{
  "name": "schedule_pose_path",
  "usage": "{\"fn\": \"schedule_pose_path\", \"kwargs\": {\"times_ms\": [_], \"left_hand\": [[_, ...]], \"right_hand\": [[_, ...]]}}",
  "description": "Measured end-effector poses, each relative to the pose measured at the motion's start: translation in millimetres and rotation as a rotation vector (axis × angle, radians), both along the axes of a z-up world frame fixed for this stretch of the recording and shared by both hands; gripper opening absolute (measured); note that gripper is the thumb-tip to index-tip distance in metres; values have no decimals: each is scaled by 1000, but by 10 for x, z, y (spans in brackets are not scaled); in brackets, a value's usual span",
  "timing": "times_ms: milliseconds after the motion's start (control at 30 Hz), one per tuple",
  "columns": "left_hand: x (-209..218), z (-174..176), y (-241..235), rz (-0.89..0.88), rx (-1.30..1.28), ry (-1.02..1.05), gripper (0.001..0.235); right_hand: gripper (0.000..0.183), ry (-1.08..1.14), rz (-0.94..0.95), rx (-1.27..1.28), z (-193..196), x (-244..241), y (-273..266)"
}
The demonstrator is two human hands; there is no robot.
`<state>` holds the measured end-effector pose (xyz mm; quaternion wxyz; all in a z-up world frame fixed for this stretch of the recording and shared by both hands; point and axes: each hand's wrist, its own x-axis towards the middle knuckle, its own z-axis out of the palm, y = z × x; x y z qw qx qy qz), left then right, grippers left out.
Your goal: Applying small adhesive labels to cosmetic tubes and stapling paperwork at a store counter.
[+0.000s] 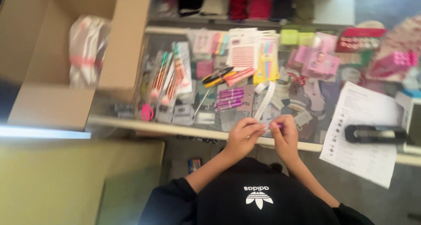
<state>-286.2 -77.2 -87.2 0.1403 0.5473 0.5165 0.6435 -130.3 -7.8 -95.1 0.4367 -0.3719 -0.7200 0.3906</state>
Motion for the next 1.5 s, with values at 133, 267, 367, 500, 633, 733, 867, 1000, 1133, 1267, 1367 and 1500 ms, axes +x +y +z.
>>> {"fn": "schedule_pose_path", "kwargs": {"times_ms": [133, 267, 367, 500, 633, 733, 867, 1000, 1133, 1267, 1367, 1500], "left_hand": [[-269, -20, 131, -154, -73, 7, 19], [-146, -121, 305, -370, -131, -117, 21], [30, -130, 447, -534, -133, -93, 25], [206, 129, 628, -701, -232, 20, 40], [281, 291, 734, -739, -414, -60, 64], [311, -25, 844, -546, -528, -21, 65], [444, -6, 876, -323, -625, 2, 44], [636, -30, 892, -224, -623, -38, 45], [787, -11, 861, -114, -622, -108, 44], [885, 84, 815, -24, -692, -120, 45], [933, 137, 797, 4, -728, -140, 46], [983, 185, 812, 28, -767, -138, 45]], "right_hand": [[23, 68, -32, -208, 51, 112, -94], [21, 192, -57, -293, 29, 428, -81], [19, 240, -82, -310, 86, 713, 4], [18, 38, -143, -238, 225, 1153, 234], [12, -151, -386, 34, 427, 2049, 959], [10, -555, -659, 364, 488, 2789, 1737], [19, -637, -614, 398, -14, 3386, 2935], [18, -669, -500, 364, -599, 3543, 3721], [8, -740, -405, 266, -437, 3363, 3796], [9, -823, -339, 130, -279, 3277, 3772], [12, -875, -324, 70, -164, 3208, 3750], [16, -946, -289, -64, 26, 3108, 3739]]}}
